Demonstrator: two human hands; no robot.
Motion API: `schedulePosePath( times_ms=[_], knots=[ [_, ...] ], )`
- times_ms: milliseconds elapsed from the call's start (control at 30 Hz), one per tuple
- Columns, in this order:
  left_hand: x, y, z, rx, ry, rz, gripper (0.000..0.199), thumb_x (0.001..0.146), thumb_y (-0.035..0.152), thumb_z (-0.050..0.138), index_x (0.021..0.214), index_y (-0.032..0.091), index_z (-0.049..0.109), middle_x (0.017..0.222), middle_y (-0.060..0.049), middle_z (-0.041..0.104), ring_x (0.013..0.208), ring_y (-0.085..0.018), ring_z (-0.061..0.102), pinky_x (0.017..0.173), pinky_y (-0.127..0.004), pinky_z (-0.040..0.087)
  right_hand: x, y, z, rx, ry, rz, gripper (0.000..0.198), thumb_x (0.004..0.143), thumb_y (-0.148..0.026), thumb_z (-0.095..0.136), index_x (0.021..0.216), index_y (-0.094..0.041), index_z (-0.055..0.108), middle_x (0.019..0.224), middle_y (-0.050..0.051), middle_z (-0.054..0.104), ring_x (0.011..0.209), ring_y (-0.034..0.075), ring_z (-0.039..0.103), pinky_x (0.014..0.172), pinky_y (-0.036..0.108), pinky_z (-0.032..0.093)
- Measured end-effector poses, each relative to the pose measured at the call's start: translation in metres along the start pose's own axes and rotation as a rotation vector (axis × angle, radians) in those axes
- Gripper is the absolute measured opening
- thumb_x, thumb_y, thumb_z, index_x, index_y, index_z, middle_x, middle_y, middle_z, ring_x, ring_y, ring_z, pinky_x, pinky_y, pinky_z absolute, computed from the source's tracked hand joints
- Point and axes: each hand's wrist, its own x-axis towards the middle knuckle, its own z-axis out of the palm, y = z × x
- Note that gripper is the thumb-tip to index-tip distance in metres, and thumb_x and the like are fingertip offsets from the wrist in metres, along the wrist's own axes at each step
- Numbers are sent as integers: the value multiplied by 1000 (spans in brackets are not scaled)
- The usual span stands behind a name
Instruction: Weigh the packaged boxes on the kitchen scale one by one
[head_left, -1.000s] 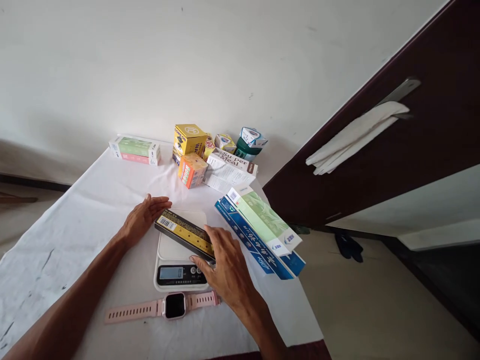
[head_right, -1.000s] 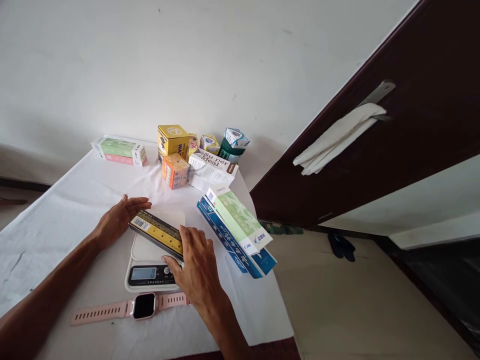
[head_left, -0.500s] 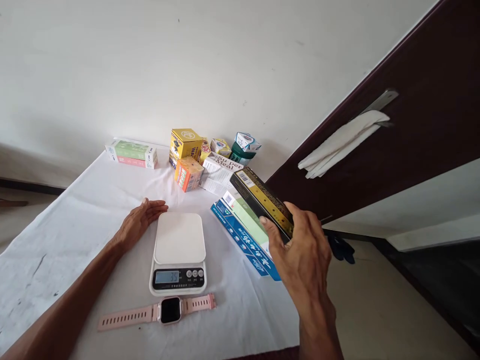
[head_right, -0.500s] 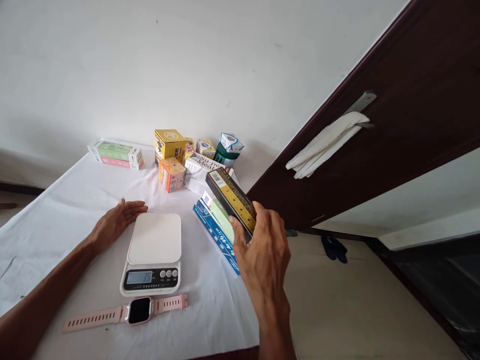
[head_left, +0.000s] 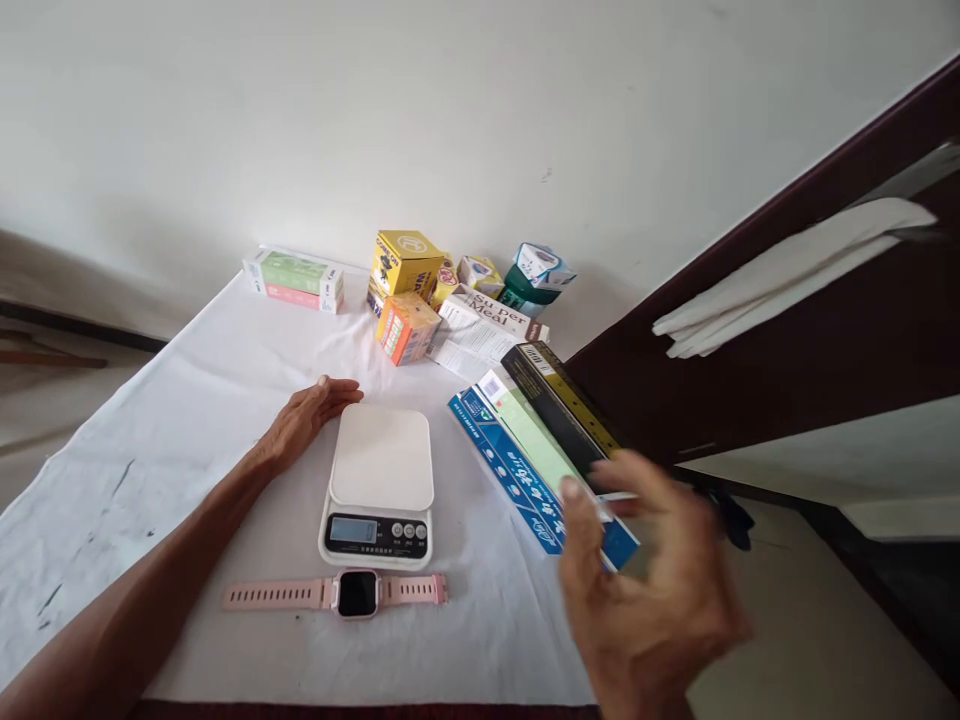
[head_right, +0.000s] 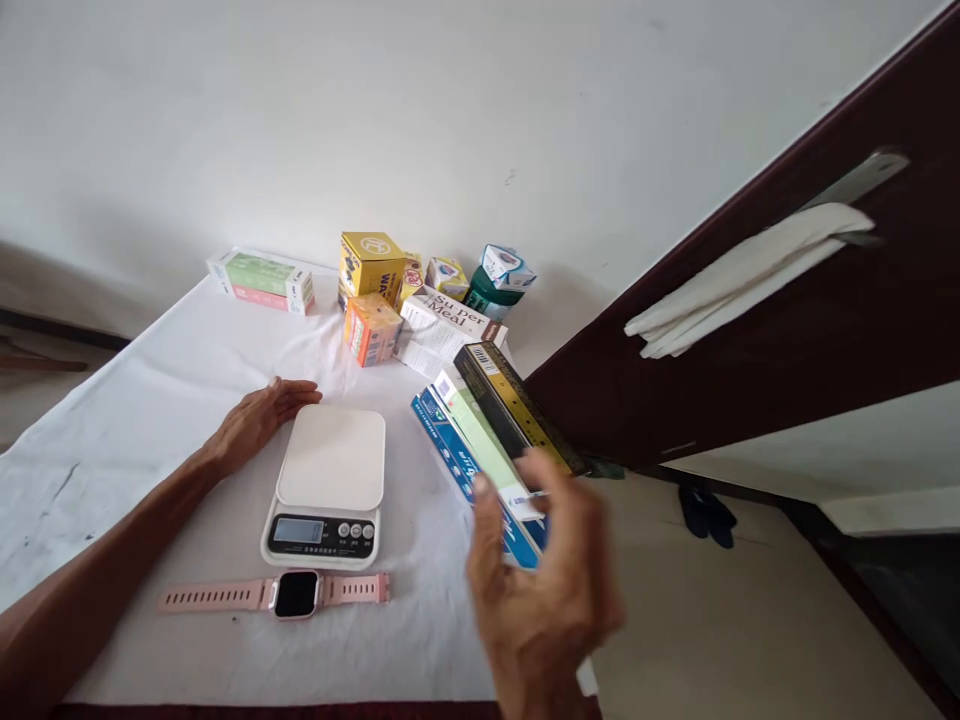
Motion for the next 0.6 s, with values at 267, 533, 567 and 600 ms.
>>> schedulePosePath(
  times_ms=[267, 533, 567, 600],
  knots=[
    [-13, 11, 14, 331, -6, 71, 64, 88, 76, 58, 114, 21, 78, 120, -11, 74, 124, -37, 57, 116, -45, 35, -48, -16, 62, 565, -733, 462, 65, 96, -69, 45, 127, -15, 64, 119, 17, 74, 109, 30, 72, 88, 41, 60],
    [-14, 19, -5, 571, 60, 155, 66, 93, 76, 47, 106, 20, 80, 112, -11, 77, 114, -36, 64, 107, -43, 42, -53, -41, 66, 653, -811, 471, 63, 96, -69, 47, 130, -17, 62, 129, 16, 71, 111, 29, 70, 89, 40, 59],
    [-14, 21, -10, 584, 76, 152, 67, 93, 76, 46, 106, 20, 80, 110, -11, 77, 111, -36, 65, 105, -43, 44, -53, -46, 67, 668, -820, 463, 63, 96, -68, 48, 130, -17, 62, 129, 16, 71, 112, 29, 70, 90, 41, 59],
    [-15, 22, -15, 591, 90, 148, 67, 93, 76, 46, 107, 20, 80, 107, -11, 77, 108, -35, 66, 103, -42, 45, -53, -50, 69, 680, -828, 453, 63, 95, -68, 49, 130, -17, 62, 128, 16, 71, 113, 30, 70, 90, 41, 59]
  ],
)
